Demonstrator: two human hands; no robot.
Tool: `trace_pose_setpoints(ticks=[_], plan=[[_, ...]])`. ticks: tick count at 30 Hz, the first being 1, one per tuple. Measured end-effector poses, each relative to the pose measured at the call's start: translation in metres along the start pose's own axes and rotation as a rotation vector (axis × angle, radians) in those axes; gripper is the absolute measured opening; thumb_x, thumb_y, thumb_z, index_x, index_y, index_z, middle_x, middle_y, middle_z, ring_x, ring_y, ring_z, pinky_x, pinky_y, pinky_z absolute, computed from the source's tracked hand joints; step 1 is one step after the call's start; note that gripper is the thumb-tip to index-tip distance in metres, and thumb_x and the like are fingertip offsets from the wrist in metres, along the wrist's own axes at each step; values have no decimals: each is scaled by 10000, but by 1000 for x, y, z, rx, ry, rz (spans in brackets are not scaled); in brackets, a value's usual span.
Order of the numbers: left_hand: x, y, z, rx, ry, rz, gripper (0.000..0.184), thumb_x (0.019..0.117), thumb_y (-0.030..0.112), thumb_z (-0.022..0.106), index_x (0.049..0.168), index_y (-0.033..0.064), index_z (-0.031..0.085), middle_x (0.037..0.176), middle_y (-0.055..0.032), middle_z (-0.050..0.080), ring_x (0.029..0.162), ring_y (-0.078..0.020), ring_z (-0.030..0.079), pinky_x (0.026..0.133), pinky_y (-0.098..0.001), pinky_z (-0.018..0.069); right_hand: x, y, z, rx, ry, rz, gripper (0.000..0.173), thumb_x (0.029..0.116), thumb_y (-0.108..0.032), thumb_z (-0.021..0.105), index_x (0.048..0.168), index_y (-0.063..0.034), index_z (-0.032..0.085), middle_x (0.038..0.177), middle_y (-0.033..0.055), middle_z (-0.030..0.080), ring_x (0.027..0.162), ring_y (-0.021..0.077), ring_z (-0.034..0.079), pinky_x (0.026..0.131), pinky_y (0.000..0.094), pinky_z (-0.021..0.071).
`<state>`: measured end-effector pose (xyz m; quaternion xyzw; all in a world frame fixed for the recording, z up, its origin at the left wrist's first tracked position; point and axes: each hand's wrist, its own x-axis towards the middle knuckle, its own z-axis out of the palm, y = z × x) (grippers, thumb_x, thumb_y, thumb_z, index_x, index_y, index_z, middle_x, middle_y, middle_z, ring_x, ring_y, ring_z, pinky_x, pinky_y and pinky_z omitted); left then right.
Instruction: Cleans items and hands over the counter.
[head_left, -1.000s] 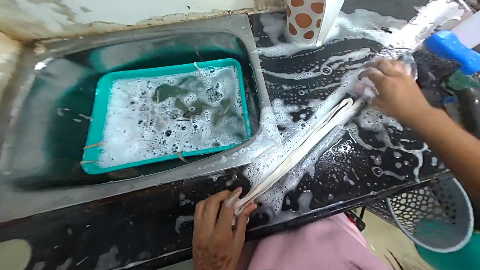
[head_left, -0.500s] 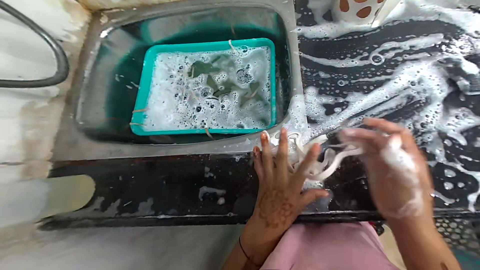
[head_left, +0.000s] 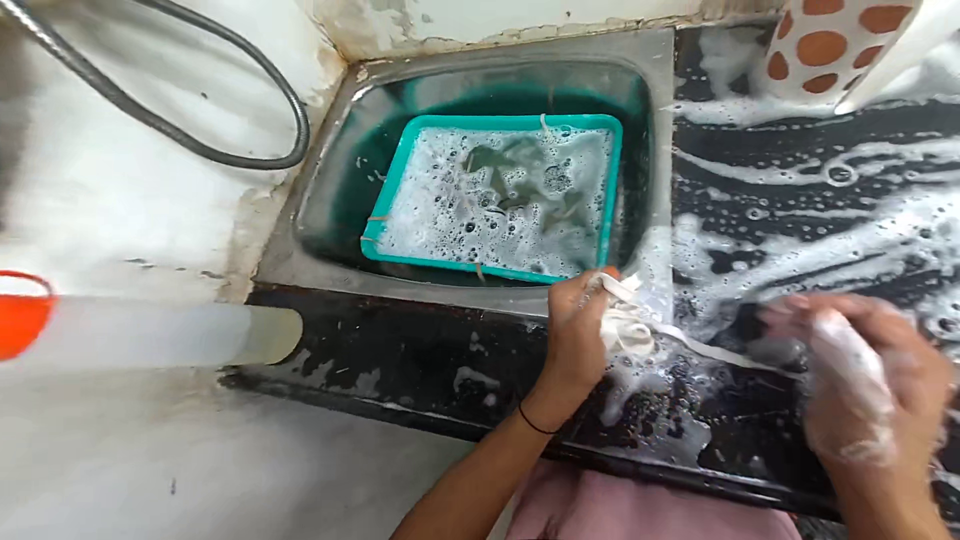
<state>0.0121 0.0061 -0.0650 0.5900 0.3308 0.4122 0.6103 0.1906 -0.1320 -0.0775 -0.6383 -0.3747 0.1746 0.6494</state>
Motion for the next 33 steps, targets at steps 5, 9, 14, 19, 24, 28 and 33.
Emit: trace_pose_setpoints(ticks=[5,9,14,19,24,28,33], plan=[[15,21,40,-575,-20,-428,378,1043,366,303,918,239,637,781,68,663,681,-14,639,583,-206,538,26,-25,101,-2,-175,-112,545,1068,-417,403,1480,-81,525,1595,76,436,1461,173,417,1170,387,406],[29,35,53,-732,-60,-400,514,1116,409,185,1503,158,412,1449,1,537,1329,-76,501,1075,-282,442,46,-16,114,-450,-308,-264,533,1033,-208,441,1517,15,469,1639,193,353,1555,359,255,1255,575,205],[33,21,63,-734,-176,-408,678,1016,695,229,1448,260,519,1355,58,634,1222,-70,606,963,-315,547,55,-12,106,-259,-183,-95,638,1100,-390,287,1610,-7,276,1696,158,231,1586,271,165,1296,488,162],[31,5,52,-311,-558,-373,787,1041,647,237,1636,133,191,1659,-51,308,1500,-192,347,1223,-437,327,101,22,67,-562,-250,-68,681,1103,-402,194,1536,96,362,1643,292,267,1568,446,125,1235,677,74],[60,20,7,595,-483,-141,375,1077,292,503,1387,101,592,1290,-117,666,1032,-254,712,837,-494,613,137,15,-7,-276,-134,217,662,1102,-494,176,1502,-88,512,1612,108,424,1522,225,334,1247,499,245],[84,24,26,718,-422,-131,725,1083,516,356,1638,78,194,1689,-181,207,1508,-385,319,1181,-606,299,109,35,1,-628,-419,-28,638,1103,-404,205,1515,13,456,1624,187,383,1557,341,252,1252,642,97],[65,9,28,456,-613,-106,720,1059,618,234,1590,154,377,1642,-27,376,1487,-227,384,1197,-512,337,71,14,3,-294,-522,115,713,1054,-548,367,1626,-129,291,1657,75,347,1479,172,402,1208,447,362]])
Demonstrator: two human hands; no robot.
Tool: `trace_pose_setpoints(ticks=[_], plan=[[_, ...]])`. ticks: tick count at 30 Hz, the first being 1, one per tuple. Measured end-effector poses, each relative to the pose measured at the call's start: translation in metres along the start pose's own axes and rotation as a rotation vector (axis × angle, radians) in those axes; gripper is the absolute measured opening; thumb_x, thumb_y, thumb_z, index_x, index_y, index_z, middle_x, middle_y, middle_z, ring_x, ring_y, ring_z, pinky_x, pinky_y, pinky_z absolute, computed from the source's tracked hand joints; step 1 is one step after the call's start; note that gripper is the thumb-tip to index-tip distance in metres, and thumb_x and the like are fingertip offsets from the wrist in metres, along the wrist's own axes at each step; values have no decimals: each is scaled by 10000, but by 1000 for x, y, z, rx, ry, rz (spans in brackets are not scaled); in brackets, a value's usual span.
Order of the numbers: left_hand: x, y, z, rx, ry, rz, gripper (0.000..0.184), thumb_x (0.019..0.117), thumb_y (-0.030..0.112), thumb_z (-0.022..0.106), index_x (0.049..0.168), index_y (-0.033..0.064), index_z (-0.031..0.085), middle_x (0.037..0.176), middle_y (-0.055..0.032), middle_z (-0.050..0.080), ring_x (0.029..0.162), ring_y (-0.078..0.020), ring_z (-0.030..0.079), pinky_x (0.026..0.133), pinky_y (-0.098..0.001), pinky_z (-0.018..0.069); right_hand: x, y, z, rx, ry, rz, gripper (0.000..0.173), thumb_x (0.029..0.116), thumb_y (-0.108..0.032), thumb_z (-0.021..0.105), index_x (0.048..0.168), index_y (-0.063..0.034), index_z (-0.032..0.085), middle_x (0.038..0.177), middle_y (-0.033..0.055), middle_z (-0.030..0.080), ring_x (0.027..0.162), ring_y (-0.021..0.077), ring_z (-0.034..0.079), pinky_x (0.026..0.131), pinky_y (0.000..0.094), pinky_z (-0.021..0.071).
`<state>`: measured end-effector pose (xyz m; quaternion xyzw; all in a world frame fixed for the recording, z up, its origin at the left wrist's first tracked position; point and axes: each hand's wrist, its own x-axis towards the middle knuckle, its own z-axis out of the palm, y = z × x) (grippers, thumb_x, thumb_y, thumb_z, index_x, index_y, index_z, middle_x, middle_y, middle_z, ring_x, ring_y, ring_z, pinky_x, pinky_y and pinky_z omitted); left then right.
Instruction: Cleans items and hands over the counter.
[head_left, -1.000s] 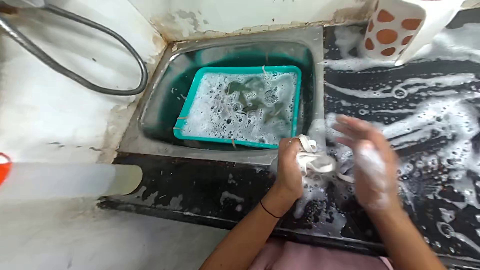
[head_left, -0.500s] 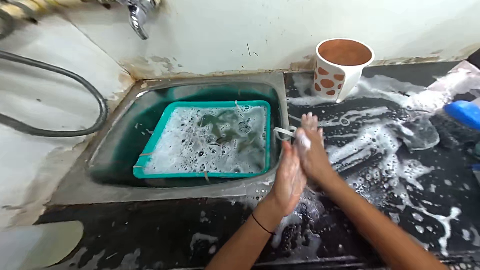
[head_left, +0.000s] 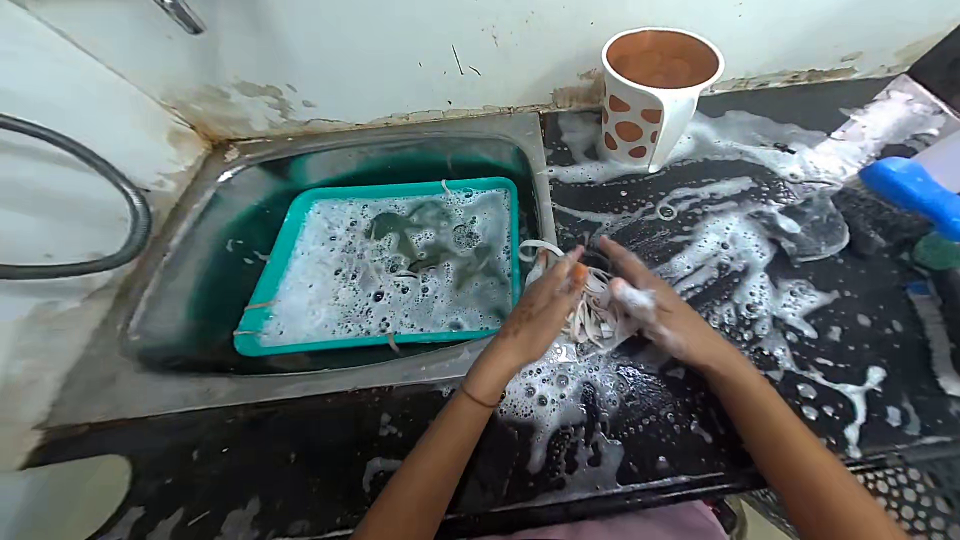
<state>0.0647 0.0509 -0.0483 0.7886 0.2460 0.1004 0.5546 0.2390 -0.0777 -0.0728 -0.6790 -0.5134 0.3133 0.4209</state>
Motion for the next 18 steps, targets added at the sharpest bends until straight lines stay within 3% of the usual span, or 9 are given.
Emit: trace_pose_setpoints(ticks=[2,6,7,9,11,12,15,17,18], plan=[[1,-4,-8,-136,-56,93,729,1066,606,185,1481,95,497,1413,-48,624,1301,-179,577,1100,-435,454,0,2,-15,88,103,29,687,1044,-531,397,1607,-143,328,1638,66,379,1433,163,453,1147,454,425],[31,17,-4,-213,-359,254,551,1114,342,207,1358,-24,538,1194,-109,712,1156,-166,654,1052,-379,507,43,9,-25,88,-42,-249,596,1067,-389,355,1492,6,488,1597,131,437,1526,199,324,1265,393,244],[37,26,-8,-159,-377,296,484,1114,286,269,1340,-41,544,1112,-98,727,1068,-144,683,1001,-356,540,55,9,-23,106,-107,-311,550,1059,-342,385,1409,46,560,1523,143,523,1497,202,376,1267,378,238],[46,38,-23,4,-294,325,394,1096,217,375,1232,-39,643,1061,-85,721,998,-125,679,954,-344,551,65,7,-20,-17,-163,-319,399,999,-281,461,1183,8,666,1189,64,681,1220,102,583,1144,323,396],[54,35,-39,202,-144,290,395,1087,297,415,1230,36,674,1181,-83,685,1121,-148,639,1028,-388,505,62,11,-26,-148,-277,-318,369,1014,-195,490,1196,52,695,1260,162,687,1291,226,582,1220,486,296],[58,29,-42,280,-99,248,446,1088,364,398,1301,68,655,1308,-100,651,1258,-197,581,1112,-449,424,53,13,-30,-206,-311,-331,389,1043,-212,460,1226,29,704,1344,165,660,1371,256,537,1242,508,270],[51,8,-25,412,-165,149,591,1094,469,339,1510,79,493,1541,-140,496,1484,-315,381,1228,-545,256,7,19,-40,-223,-306,-345,392,1021,-295,466,1137,-46,745,1309,96,666,1309,201,561,1173,418,395],[25,1,2,516,-219,190,738,1046,554,429,1580,48,368,1625,-149,386,1555,-382,211,1256,-605,97,-28,22,-49,-282,-280,-304,460,970,-410,574,1277,-94,709,1417,61,625,1395,205,507,1196,448,373],[9,-2,19,576,-190,241,853,986,608,522,1587,31,338,1629,-167,370,1552,-405,208,1254,-622,90,-41,26,-49,-354,-244,-303,498,938,-438,613,1320,-126,682,1431,36,613,1400,211,499,1177,482,386]])
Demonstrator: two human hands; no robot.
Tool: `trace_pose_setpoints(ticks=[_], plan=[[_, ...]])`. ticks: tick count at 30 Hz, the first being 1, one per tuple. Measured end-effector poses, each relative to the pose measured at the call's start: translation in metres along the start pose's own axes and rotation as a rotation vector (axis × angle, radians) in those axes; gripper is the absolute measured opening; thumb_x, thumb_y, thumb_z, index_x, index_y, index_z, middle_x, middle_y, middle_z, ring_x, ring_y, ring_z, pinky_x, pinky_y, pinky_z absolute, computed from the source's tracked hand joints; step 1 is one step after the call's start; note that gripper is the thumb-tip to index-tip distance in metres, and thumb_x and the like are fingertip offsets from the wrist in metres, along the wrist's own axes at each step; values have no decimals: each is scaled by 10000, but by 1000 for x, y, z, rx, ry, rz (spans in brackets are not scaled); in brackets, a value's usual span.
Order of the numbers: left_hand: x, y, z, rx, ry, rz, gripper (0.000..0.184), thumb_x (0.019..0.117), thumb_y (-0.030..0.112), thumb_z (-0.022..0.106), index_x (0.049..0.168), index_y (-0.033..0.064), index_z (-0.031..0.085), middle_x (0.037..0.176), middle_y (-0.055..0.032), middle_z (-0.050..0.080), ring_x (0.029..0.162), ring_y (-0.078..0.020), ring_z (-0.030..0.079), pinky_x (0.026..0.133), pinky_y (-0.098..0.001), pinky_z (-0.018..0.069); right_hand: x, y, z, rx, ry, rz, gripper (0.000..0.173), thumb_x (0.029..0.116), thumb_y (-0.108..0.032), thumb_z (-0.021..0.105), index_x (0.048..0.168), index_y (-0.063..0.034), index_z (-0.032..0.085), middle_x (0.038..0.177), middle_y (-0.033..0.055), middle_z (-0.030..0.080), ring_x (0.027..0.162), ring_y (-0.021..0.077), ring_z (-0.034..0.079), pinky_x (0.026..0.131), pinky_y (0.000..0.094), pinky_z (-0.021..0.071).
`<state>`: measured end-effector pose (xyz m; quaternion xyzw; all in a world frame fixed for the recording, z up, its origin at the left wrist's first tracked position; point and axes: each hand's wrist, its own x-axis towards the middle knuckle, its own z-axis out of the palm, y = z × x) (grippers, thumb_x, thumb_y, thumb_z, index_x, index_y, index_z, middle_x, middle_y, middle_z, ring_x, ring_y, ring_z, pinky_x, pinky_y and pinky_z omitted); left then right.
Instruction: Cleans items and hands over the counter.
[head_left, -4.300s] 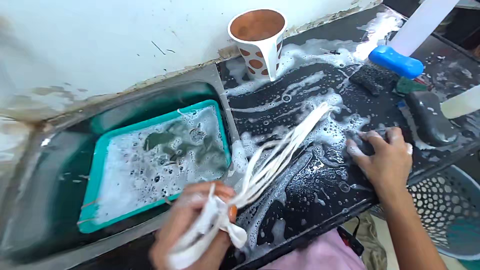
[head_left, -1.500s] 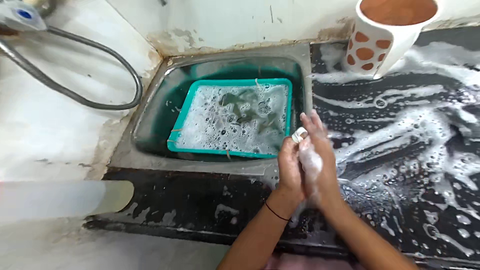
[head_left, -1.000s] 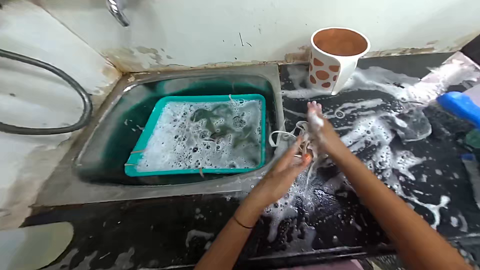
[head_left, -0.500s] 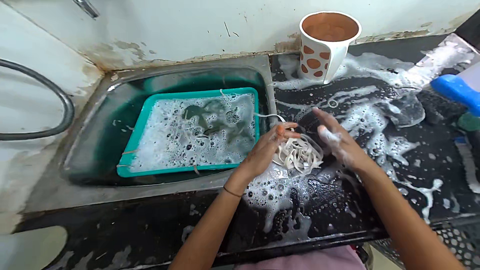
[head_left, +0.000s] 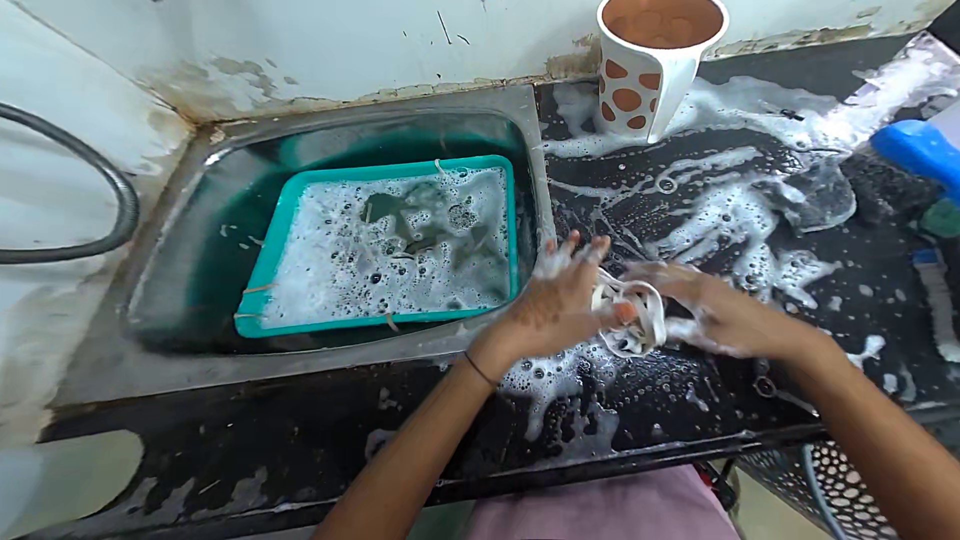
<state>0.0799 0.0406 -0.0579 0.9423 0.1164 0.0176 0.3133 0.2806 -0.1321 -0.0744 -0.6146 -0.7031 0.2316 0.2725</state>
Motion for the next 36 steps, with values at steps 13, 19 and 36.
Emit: trace_pose_setpoints(ticks=[13,19,36], plan=[[1,36,30,-697,418,-252,331,1112,367,379,1339,144,471,957,-111,636,692,-192,608,581,-349,511,22,-46,53,187,719,326,287,987,-70,537,1272,-35,526,1008,67,680,865,131,693,752,364,608],[10,72,18,-1080,434,-518,512,1086,540,305,1253,117,539,923,-58,601,745,-136,574,643,-340,509,61,-67,48,-149,792,369,234,977,-159,589,932,44,695,693,182,647,618,347,668,536,531,522],[14,42,13,-962,185,-386,430,1086,505,368,1081,138,592,772,9,533,601,-51,495,536,-221,433,94,-32,-14,-29,488,655,354,1059,-232,515,1037,75,689,911,293,682,896,485,676,749,676,499]])
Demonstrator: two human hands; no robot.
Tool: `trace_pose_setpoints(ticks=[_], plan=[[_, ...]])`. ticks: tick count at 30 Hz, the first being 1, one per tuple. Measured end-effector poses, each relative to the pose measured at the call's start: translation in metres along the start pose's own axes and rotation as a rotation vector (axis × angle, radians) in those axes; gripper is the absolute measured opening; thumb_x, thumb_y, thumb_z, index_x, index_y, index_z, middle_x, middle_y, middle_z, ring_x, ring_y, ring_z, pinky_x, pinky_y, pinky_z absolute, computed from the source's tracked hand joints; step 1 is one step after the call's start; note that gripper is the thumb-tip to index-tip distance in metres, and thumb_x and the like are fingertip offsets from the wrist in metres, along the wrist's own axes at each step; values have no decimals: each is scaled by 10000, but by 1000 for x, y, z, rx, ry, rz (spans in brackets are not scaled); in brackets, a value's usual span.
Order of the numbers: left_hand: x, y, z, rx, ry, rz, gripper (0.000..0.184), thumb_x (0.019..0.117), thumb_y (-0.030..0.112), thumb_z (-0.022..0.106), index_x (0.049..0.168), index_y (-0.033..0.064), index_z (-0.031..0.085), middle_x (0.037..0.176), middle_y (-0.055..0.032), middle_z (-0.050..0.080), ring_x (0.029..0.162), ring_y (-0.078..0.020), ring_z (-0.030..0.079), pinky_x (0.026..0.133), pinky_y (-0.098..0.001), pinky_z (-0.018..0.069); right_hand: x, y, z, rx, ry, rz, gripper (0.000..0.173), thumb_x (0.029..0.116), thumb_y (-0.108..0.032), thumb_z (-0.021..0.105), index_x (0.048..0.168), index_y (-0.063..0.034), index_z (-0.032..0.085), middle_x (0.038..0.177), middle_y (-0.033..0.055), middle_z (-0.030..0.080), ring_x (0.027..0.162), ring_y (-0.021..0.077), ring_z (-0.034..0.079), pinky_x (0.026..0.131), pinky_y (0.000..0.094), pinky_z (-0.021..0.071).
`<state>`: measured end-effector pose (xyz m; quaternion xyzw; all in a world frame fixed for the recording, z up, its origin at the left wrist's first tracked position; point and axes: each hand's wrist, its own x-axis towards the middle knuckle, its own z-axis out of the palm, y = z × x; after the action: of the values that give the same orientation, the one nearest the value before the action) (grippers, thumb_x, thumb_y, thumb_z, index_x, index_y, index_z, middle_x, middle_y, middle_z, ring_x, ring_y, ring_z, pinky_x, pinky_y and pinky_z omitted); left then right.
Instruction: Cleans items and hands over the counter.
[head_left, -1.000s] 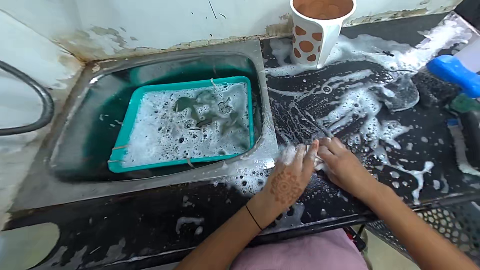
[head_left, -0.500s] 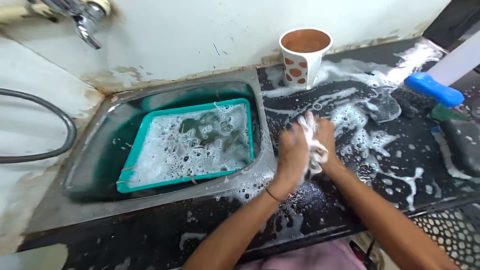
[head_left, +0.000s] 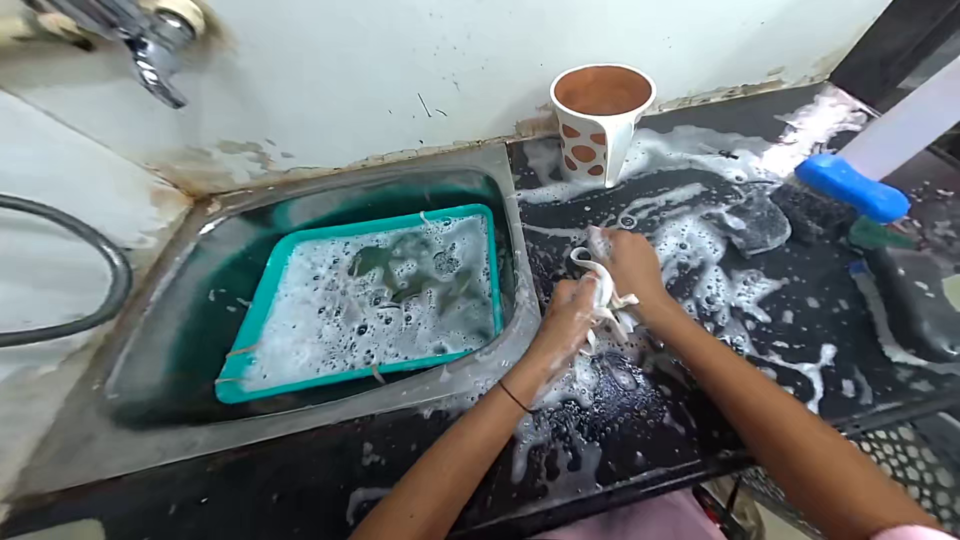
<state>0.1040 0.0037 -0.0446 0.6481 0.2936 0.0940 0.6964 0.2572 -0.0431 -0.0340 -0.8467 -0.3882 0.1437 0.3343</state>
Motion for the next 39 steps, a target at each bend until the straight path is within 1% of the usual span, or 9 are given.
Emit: trace_pose_setpoints(ticks=[3,6,11,15,17,23,27,31,39], plan=[[-3,-6,-37,140,-184,114,504,1099,490,308,1119,126,656,963,22,648,859,-49,609,787,-256,529,18,28,-36,292,-23,-126,401,1079,-337,437,1081,-41,707,968,107,687,889,221,654,792,470,542],[-13,6,-66,539,-144,221,528,1114,388,284,1195,61,691,1271,-90,652,1180,-219,603,1021,-464,477,14,58,-60,298,-23,-25,558,1089,-451,376,1435,-54,561,1484,219,492,1399,354,440,1136,580,359],[59,7,-59,606,-11,359,590,1107,398,232,1428,14,544,1484,-196,514,1421,-319,443,1201,-519,314,-20,50,23,32,-225,-326,746,1043,-595,305,1529,-56,477,1624,176,388,1555,348,249,1252,626,120],[61,-11,-49,696,-331,451,633,1103,427,279,1537,-15,409,1591,-169,431,1526,-277,321,1274,-499,144,-60,44,11,288,-287,-320,862,866,-692,636,1482,-107,495,1428,70,582,1318,154,549,1109,426,472],[27,-24,-53,971,-367,532,790,1025,562,437,1565,-10,362,1632,-154,369,1556,-311,242,1268,-565,118,-85,58,7,118,-252,-338,1210,713,-864,646,1574,-62,361,1603,135,416,1505,252,358,1213,535,333],[-21,-67,-37,1119,121,798,220,918,58,635,1087,-63,710,1033,-230,701,902,-352,729,757,-460,612,-94,40,55,-242,8,-597,388,942,-189,669,1308,-59,665,1259,180,676,1126,396,647,874,557,548],[-7,-16,-27,505,163,290,310,1097,123,415,1399,55,406,1163,-209,639,915,-325,675,748,-469,564,-60,15,53,337,105,-326,287,1019,-27,536,1303,-9,577,1007,161,715,822,246,714,715,432,594],[13,-7,-13,-105,258,117,469,1040,612,404,992,196,614,726,-5,554,572,-96,530,481,-271,439,-68,-21,65,385,458,-228,424,1098,-383,413,909,-60,610,642,53,544,514,162,545,446,349,453],[9,14,-14,17,147,123,344,1104,373,383,993,122,590,756,21,531,624,-42,511,560,-225,450,-67,-27,46,27,340,-318,242,905,-202,636,777,1,670,592,129,588,543,317,633,484,504,500]])
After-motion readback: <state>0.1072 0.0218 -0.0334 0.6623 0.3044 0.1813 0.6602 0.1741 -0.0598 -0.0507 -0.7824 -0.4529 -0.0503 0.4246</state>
